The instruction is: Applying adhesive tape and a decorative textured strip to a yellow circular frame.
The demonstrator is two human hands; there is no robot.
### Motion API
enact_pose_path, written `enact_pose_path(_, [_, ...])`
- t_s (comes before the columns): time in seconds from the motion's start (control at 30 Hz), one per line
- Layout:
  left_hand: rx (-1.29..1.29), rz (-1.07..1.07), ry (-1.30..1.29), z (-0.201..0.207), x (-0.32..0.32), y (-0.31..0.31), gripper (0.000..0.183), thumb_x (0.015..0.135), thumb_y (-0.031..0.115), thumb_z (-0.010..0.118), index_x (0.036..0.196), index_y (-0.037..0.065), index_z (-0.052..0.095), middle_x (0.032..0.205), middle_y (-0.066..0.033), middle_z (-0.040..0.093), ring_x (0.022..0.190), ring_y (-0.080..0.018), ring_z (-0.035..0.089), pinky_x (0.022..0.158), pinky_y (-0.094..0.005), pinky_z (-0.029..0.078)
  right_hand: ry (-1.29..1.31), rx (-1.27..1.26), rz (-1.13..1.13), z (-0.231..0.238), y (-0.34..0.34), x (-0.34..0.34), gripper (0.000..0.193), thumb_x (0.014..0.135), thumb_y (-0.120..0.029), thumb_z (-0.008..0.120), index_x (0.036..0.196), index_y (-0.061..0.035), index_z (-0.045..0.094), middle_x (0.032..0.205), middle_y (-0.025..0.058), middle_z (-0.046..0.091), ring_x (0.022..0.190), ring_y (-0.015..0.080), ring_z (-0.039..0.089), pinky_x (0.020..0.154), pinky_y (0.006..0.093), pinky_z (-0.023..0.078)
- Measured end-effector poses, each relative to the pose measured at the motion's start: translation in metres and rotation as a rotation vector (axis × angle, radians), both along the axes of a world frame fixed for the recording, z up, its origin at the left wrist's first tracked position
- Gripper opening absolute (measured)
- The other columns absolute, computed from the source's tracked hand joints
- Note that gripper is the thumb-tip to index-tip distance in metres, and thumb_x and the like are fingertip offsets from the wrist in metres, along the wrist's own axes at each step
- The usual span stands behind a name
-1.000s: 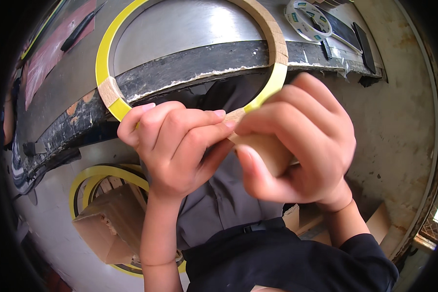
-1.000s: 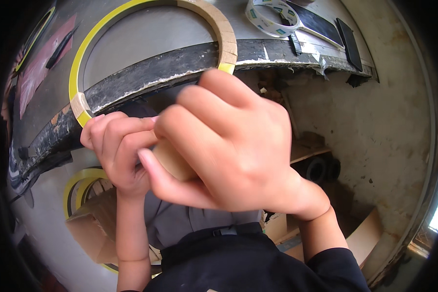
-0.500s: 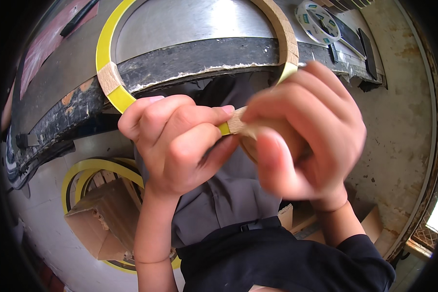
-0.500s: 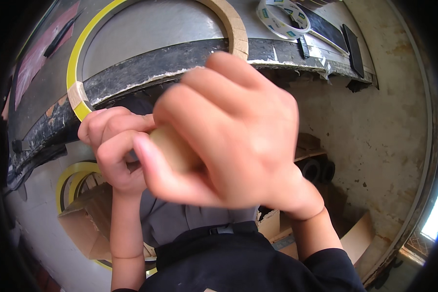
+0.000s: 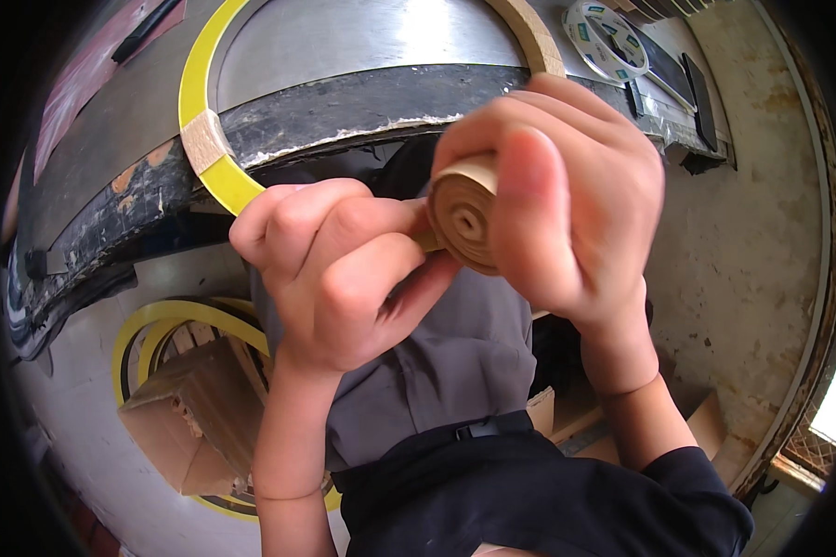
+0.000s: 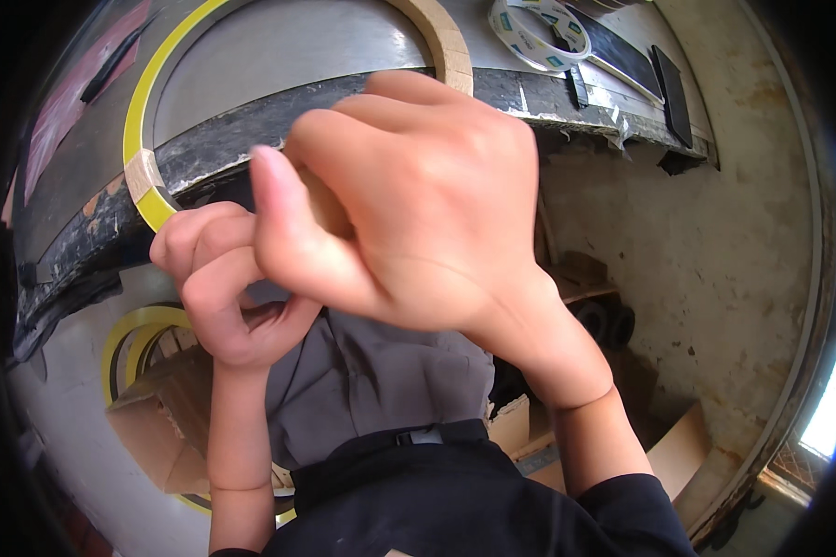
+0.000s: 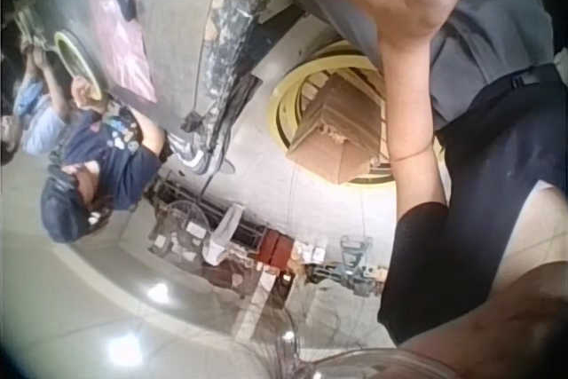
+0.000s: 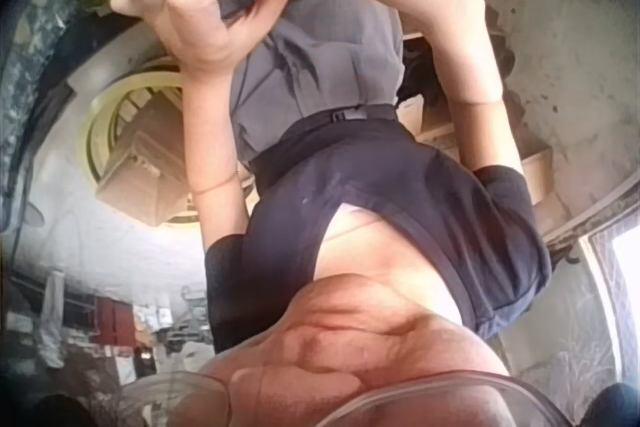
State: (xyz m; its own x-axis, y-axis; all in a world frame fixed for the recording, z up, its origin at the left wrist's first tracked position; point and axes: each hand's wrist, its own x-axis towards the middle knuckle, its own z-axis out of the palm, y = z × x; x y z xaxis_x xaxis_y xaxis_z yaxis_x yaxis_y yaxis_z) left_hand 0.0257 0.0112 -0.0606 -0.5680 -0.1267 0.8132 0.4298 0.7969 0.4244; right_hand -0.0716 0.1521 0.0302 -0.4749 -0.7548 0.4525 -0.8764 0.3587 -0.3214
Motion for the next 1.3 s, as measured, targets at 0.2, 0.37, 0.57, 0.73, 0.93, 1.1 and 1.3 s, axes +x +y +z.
enact_pose_path(0.2, [0.042,-0.033,0.041,-0.003,0.0,0.001,0.047,0.066,0.019,0.09,0.089,0.015,0.05,0.092,0.0042,0.068,0.09,-0.0204,0.058,0.084,-0.0368,0.037,-0.008,0.019,-0.083,-0.012,-0.014,-0.006,0.042,0.103,-0.02,0.044,0.072,-0.0012,0.066,0.059,0.0096,0.058,0.049,0.0275,0.053,0.05,0.0368,0.041])
enact_pose_path(0.37, [0.254,-0.099,0.101,-0.009,-0.001,0.004,0.046,0.064,0.018,0.093,0.083,0.014,0.05,0.1,0.001,0.066,0.088,-0.0226,0.059,0.082,-0.0366,0.038,-0.055,-0.008,-0.287,-0.019,-0.031,-0.01,0.051,0.089,-0.031,0.059,0.043,-0.0077,0.056,0.042,0.0125,0.049,0.042,0.0333,0.054,0.045,0.0419,0.045])
enact_pose_path(0.57, [-0.046,-0.059,0.006,-0.004,0.005,-0.006,0.048,0.068,0.014,0.089,0.095,0.015,0.05,0.103,0.0002,0.067,0.09,-0.0238,0.062,0.085,-0.0377,0.041,-0.194,-0.093,-0.267,-0.013,-0.027,-0.004,0.051,0.089,-0.03,0.058,0.043,-0.0082,0.056,0.042,0.0121,0.049,0.041,0.0327,0.054,0.044,0.0406,0.043])
enact_pose_path(0.73, [-0.024,-0.102,-0.052,0.007,0.009,-0.01,0.041,0.069,0.007,0.083,0.095,0.015,0.052,0.101,-0.0002,0.069,0.089,-0.0234,0.063,0.083,-0.0376,0.042,-0.185,-0.25,-0.008,-0.004,-0.01,0.003,0.046,0.1,-0.02,0.041,0.066,0.0008,0.063,0.057,0.0101,0.058,0.048,0.0252,0.051,0.05,0.0311,0.042])
enact_pose_path(0.93, [0.01,-0.07,-0.023,0.008,0.008,-0.004,0.037,0.068,0.005,0.082,0.094,0.015,0.058,0.099,0.0003,0.069,0.085,-0.0222,0.063,0.08,-0.0362,0.043,0.102,-0.197,0.07,-0.001,0.006,0.018,0.026,0.066,-0.029,0.058,0.068,-0.0028,0.06,0.066,0.0078,0.06,0.054,0.0252,0.054,0.049,0.033,0.043])
enact_pose_path(1.1, [0.045,-0.092,0.006,0.005,0.004,-0.001,0.037,0.067,0.005,0.082,0.093,0.015,0.059,0.098,0.0009,0.07,0.084,-0.0214,0.062,0.079,-0.0346,0.043,0.121,-0.162,0.076,0.001,0.014,0.02,0.034,0.074,-0.034,0.055,0.068,-0.0009,0.063,0.065,0.0099,0.059,0.054,0.0254,0.056,0.048,0.0319,0.044])
enact_pose_path(1.3, [0.046,-0.093,-0.022,0.009,0.007,-0.007,0.035,0.066,0.005,0.081,0.092,0.015,0.06,0.096,0.0038,0.071,0.083,-0.0191,0.062,0.075,-0.0313,0.04,0.05,-0.151,0.031,0.004,0.008,0.024,0.043,0.085,-0.037,0.049,0.067,-0.0004,0.063,0.064,0.0112,0.059,0.055,0.0248,0.057,0.05,0.0318,0.044])
